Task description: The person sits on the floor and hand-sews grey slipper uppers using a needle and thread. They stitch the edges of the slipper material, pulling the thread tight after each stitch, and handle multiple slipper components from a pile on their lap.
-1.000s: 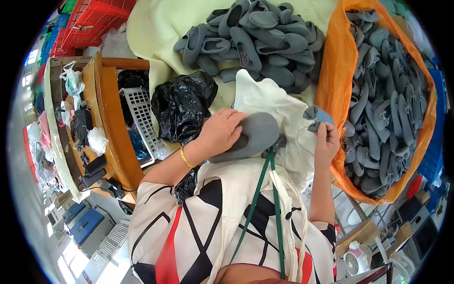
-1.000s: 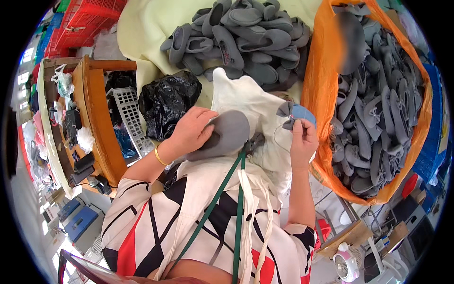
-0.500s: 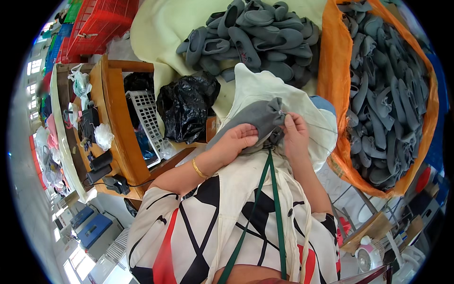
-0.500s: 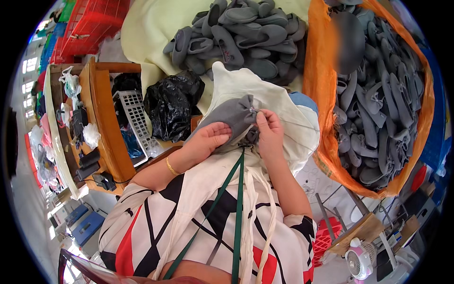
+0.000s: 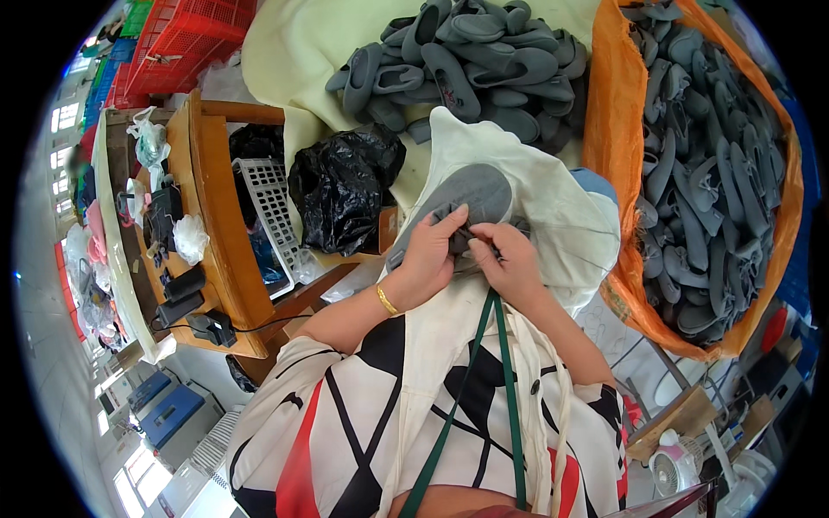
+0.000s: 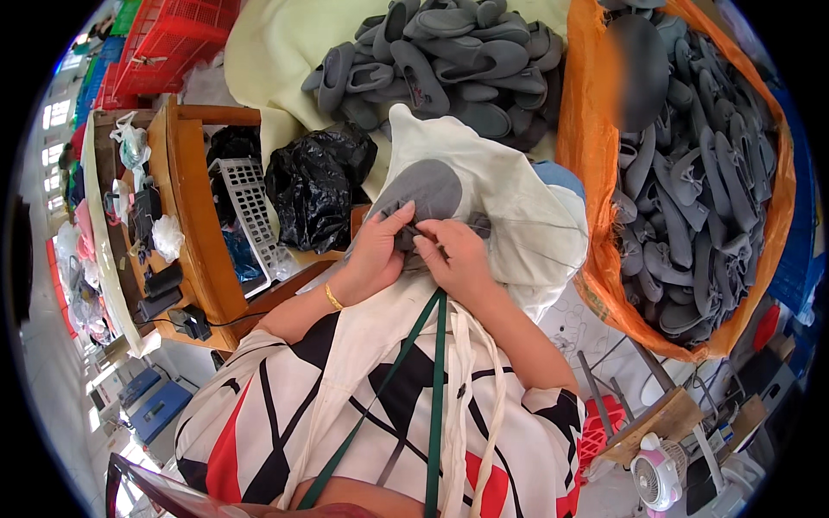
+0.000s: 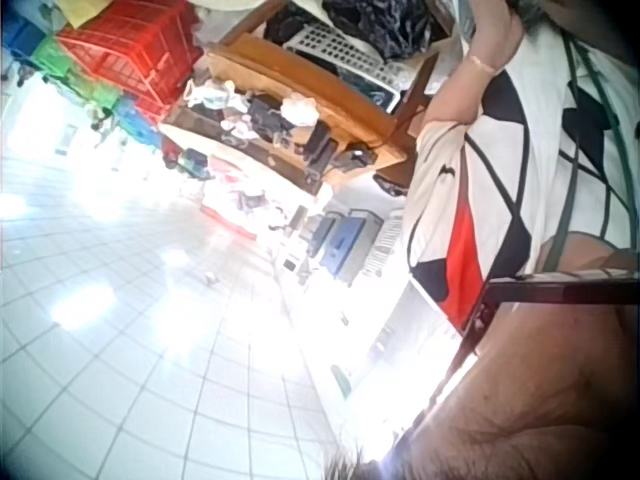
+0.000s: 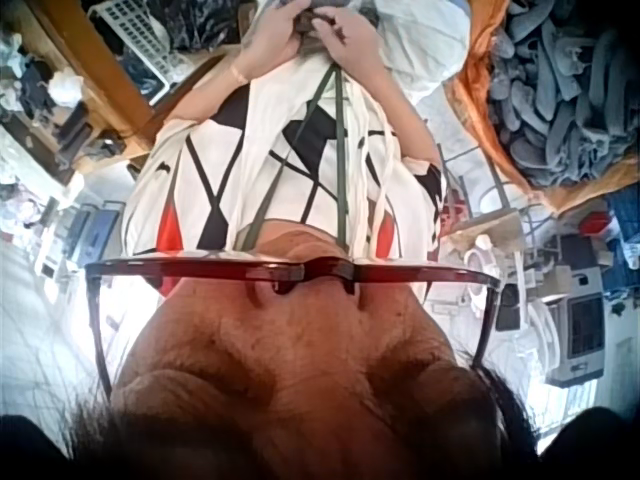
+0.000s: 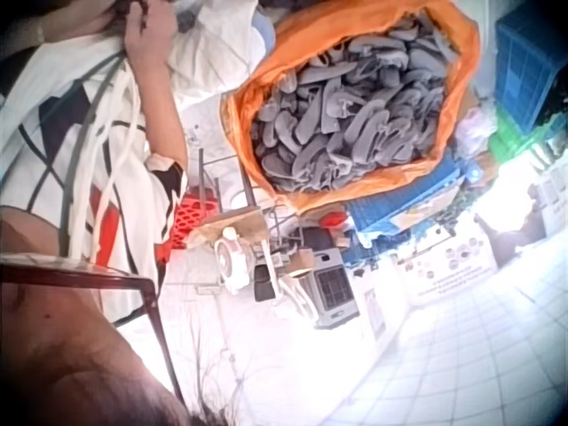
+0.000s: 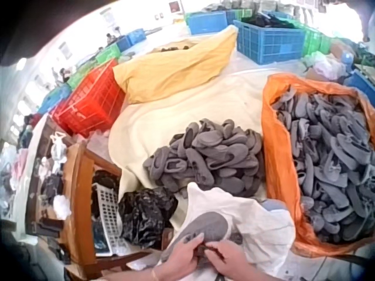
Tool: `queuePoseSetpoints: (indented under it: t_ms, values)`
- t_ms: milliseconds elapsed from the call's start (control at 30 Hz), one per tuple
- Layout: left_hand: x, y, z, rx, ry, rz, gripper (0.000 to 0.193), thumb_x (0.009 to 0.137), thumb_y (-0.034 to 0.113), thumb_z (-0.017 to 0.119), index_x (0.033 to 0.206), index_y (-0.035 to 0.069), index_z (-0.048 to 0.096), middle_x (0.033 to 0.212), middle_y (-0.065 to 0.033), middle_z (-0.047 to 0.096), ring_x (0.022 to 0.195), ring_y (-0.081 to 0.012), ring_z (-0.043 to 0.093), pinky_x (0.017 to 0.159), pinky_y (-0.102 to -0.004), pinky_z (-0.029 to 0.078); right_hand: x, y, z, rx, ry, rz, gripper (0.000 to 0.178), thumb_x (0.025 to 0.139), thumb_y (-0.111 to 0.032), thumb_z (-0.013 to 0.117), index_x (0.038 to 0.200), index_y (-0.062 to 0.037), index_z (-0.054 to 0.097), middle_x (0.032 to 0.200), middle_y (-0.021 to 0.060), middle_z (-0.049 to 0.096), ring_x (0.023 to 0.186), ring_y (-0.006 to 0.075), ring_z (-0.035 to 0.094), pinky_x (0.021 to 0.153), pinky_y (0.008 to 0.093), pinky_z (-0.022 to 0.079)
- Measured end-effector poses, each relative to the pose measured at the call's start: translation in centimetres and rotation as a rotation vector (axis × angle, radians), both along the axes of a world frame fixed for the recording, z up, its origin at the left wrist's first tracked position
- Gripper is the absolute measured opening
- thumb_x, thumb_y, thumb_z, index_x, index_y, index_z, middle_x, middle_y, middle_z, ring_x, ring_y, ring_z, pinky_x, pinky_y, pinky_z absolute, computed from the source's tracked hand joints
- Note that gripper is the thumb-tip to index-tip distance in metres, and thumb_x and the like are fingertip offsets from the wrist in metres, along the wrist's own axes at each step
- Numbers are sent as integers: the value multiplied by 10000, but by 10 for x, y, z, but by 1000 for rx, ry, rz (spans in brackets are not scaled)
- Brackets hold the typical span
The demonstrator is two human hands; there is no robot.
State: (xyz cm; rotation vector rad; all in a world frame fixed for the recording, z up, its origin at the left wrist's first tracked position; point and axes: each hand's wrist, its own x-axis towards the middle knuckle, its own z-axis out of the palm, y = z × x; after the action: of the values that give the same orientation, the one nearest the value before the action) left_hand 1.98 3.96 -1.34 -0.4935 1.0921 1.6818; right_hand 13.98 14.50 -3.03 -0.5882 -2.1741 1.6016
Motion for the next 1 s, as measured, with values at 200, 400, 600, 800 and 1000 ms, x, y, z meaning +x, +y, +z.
queuePoseSetpoints:
  t_ms: [200,400,600,800,1000]
  values:
    - [3,5,-10,-96,-33,101,206,959,187,685,1119,80,611,1065,-36,670,932,-140,640,816,-313,521,2,9,2,-380,-83,-157,121,944,-124,647,1013,-27,667,798,58,692,668,129,619,607,283,478]
    - [4,7,-8,-106,-11,96,152,945,188,706,1044,95,638,971,-10,682,881,-121,644,793,-294,513,-6,17,13,-384,-332,-41,142,937,-131,639,1039,-36,661,698,48,637,607,90,572,575,259,458]
    - [4,4,-8,-100,-11,88,160,933,180,720,1038,94,636,985,-15,684,890,-124,648,807,-293,517,-11,20,13,-318,-325,-22,146,906,-122,643,1006,-19,673,719,104,659,596,133,581,587,283,473]
    - [3,2,-7,-61,-7,52,346,916,191,743,1162,67,534,1082,-38,637,994,-150,612,891,-323,494,-10,20,11,-291,-297,-2,109,931,-92,625,1000,-19,668,697,-37,592,615,18,477,549,213,388]
    - [7,1,-6,-85,14,32,290,914,191,744,1119,71,577,1048,-32,648,966,-136,609,863,-310,494,-12,26,10,-363,-353,27,149,881,-117,636,976,-9,675,717,86,673,596,128,597,585,287,481]
